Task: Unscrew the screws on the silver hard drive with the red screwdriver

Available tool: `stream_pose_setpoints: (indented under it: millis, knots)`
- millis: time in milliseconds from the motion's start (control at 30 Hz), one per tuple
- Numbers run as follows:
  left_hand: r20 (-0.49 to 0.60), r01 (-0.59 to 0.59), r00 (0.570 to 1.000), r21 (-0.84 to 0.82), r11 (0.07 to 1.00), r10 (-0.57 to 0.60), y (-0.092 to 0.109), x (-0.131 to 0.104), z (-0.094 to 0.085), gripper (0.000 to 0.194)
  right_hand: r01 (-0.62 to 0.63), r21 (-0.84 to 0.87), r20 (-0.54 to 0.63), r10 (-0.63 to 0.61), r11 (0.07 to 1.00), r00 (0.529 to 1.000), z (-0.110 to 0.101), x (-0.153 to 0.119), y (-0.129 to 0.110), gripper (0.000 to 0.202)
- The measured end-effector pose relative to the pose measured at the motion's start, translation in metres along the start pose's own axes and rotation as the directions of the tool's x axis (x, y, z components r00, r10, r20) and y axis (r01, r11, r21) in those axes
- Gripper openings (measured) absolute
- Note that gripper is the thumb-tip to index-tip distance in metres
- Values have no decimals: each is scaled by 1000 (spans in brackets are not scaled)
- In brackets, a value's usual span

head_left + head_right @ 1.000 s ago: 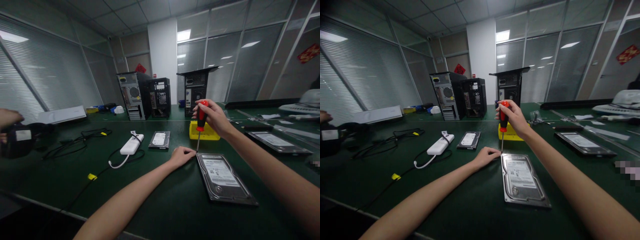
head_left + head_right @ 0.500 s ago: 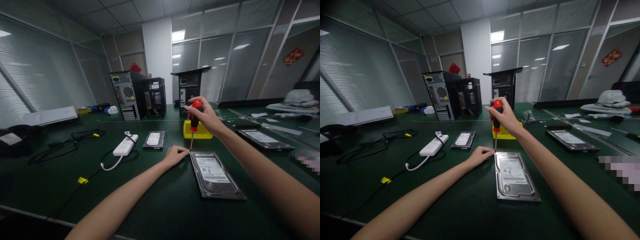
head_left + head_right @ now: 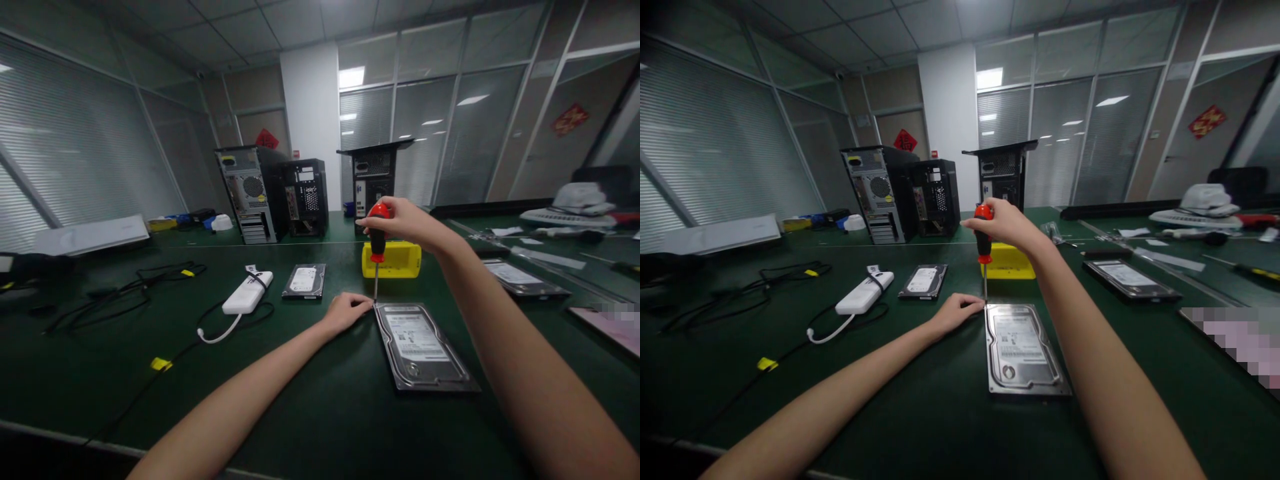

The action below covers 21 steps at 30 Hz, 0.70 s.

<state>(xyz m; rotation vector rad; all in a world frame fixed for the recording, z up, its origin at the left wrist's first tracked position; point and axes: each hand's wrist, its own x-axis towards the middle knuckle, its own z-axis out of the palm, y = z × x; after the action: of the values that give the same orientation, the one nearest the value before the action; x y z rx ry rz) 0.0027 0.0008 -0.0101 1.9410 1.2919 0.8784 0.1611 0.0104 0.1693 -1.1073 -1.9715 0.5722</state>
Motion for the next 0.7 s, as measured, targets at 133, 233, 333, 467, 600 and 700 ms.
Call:
stream_pose_setpoints:
  millis: [133,233,333,467,600,700]
  knots:
    - [2,-6,1000,-1,1000,6,1,0,-1,32,96,-314,-107,-136,945,985,0,0,4,35]
    - [6,4,1000,6,1000,-4,2,0,-2,32,161,-352,-105,-210,922,972,2,-1,5,32]
    - [9,4,1000,11,1000,-4,2,0,-2,32,149,-363,-70,-187,920,980,2,-1,5,31]
    - [10,-7,1000,27,1000,6,2,-1,-1,32,166,-322,6,-173,932,985,-3,-2,6,27]
    - [13,8,1000,58,998,-9,3,-1,-2,32,242,-278,65,-234,929,970,-7,-5,6,29]
    - [19,3,1000,66,998,-4,4,-2,-2,31,233,-334,31,-236,913,971,-8,-6,6,32]
